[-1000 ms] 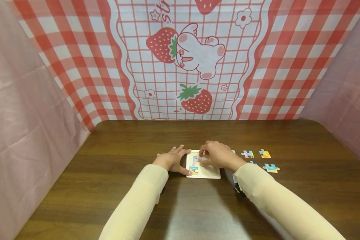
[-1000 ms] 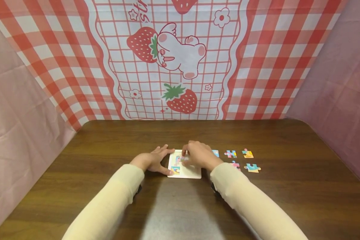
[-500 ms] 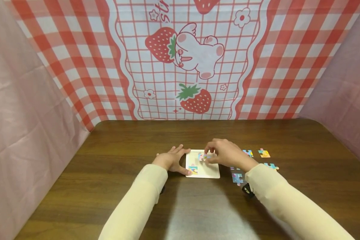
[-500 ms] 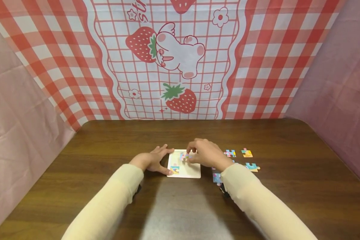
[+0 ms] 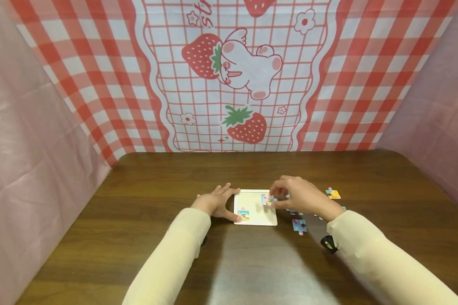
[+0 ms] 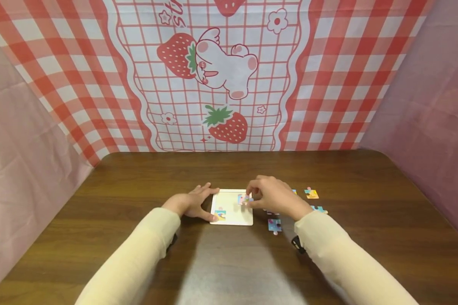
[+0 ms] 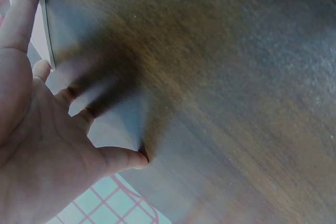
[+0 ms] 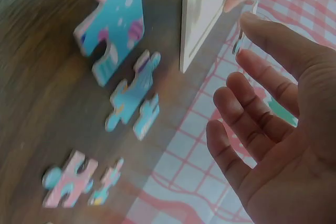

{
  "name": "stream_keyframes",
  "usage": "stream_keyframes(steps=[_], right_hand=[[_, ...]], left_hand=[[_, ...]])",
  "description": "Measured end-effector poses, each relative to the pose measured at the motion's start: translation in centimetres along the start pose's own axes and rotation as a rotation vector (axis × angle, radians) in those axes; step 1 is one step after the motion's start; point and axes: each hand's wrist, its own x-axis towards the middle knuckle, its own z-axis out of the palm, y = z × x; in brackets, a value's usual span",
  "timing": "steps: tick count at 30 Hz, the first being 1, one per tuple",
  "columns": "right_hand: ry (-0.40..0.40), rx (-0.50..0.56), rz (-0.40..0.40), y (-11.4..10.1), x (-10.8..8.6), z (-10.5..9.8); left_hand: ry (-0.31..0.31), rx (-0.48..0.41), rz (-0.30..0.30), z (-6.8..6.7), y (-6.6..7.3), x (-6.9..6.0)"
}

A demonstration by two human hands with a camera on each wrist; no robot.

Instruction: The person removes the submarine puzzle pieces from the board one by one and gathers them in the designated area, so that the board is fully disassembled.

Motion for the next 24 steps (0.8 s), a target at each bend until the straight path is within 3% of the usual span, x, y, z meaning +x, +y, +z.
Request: stream_keyframes(steps=[13,20,24], right_hand=[[0.061,-0.001,-0.044,1.9,-3.5,-1.9],[0.059,-0.005,-0.056,3.1,-5.4,-2.4],[0.078,-0.014,-0.056,3.7,-6.5,-2.6]], left_hand=[[0.006,0.011,0.003,0.9,-1.2,2.1],[-0.001,0.011,0.008,0.0,-0.1,0.2],[0.007,0.004,0.017,-0.1,0.0,0.0]])
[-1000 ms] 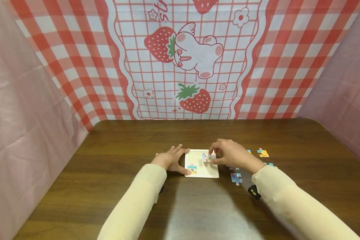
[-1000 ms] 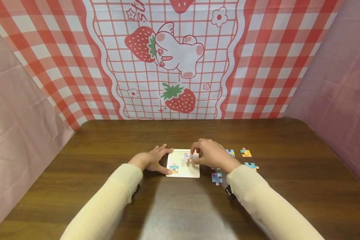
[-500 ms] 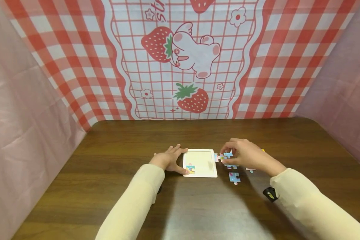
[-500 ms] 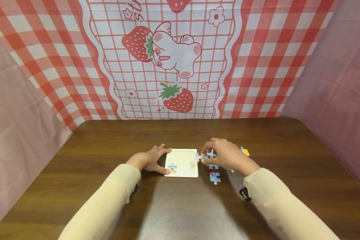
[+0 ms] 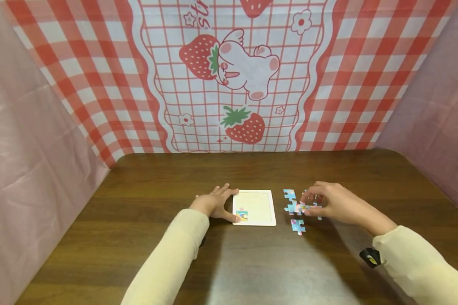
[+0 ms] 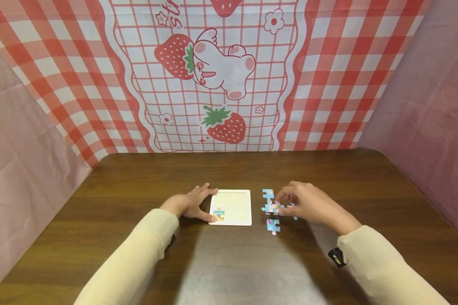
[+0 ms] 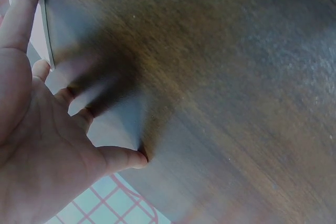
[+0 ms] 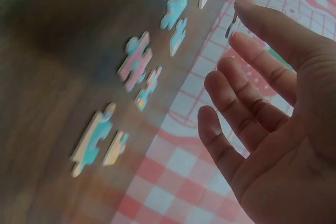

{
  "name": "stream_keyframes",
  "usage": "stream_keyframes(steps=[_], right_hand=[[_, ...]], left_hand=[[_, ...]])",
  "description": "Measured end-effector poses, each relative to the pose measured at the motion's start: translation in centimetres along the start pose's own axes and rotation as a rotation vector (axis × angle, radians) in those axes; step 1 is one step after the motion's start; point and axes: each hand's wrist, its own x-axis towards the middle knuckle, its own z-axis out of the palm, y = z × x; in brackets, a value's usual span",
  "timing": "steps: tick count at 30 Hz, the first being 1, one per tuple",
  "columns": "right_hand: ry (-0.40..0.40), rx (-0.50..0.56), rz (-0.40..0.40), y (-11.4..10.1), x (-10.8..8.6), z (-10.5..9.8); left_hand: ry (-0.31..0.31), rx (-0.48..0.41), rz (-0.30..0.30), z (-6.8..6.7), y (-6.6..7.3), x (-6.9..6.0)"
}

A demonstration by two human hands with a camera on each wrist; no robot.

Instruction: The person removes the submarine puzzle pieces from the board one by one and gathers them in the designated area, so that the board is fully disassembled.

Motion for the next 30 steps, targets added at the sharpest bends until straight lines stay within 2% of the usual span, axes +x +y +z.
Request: stream_keyframes(steps=[8,14,21,30], right_hand=[[0.073,-0.026,-0.015,1.1,-2.5,0.1],[0.075,-0.004,-0.012,2.1,-4.3,0.3],[0.088,-0.024,-0.056,2.8,-5.4,1.0],[0.065,-0.038,-0.076,3.3,-6.2,1.6]], left_hand=[[-0.005,0.005,-0.008,0.0,0.0,0.2],[0.004,-0.003,0.001,0.0,0.1,0.2],[0.004,0.005,0.0,0.0,0.0,0.1],[0.001,0.009,0.001,0.0,-0.1,0.2]])
